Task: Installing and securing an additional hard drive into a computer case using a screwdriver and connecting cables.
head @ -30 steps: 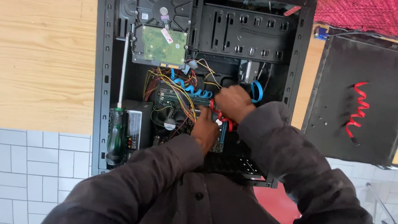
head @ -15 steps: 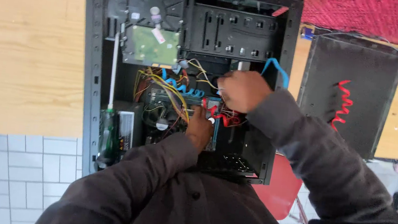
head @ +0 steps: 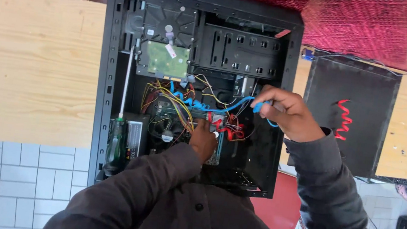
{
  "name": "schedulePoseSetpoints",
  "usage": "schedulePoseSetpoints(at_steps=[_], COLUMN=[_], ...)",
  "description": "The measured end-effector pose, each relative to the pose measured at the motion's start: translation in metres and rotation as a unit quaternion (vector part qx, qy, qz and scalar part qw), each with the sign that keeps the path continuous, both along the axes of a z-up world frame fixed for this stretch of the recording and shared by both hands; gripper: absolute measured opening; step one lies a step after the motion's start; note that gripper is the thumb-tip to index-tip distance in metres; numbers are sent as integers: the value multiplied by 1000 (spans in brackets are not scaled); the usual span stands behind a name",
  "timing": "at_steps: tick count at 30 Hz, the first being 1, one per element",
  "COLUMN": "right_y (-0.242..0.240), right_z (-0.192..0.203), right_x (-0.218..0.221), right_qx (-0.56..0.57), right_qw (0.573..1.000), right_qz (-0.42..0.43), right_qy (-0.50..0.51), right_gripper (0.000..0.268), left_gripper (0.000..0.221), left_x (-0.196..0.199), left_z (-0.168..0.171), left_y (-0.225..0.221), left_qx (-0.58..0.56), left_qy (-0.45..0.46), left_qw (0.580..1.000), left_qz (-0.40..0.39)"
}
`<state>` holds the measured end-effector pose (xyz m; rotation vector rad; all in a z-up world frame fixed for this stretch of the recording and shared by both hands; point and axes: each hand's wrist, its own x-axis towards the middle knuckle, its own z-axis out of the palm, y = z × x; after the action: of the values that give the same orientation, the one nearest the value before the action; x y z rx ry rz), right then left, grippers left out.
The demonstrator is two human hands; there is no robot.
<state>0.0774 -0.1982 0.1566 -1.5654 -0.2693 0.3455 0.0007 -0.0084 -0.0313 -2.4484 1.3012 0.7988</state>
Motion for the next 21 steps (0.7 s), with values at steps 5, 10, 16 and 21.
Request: schedulePoseSetpoints(at_steps=[5,10,16,21], right_y=[-13,-11,-21,-67], right_z=[-7,10,12,32], right_x=[-14,-27,-45,-71], right_qx=[200,363,468,424], right_qw=[979,931,883,894], right_qz=[-19,3,-16,-126], right_qy=[24,40,43,-68], right_gripper=[18,8,19,38], left_gripper=[20,21,19,31], left_x=[6,7,4,11], left_z=[13,16,19,-37], left_y=[4,2,1,-2], left_qx=[15,37,6,-29], left_qy=[4,4,-19,37], left_qw=[1000,999,1000,992], left_qz=[-15,-19,1,121])
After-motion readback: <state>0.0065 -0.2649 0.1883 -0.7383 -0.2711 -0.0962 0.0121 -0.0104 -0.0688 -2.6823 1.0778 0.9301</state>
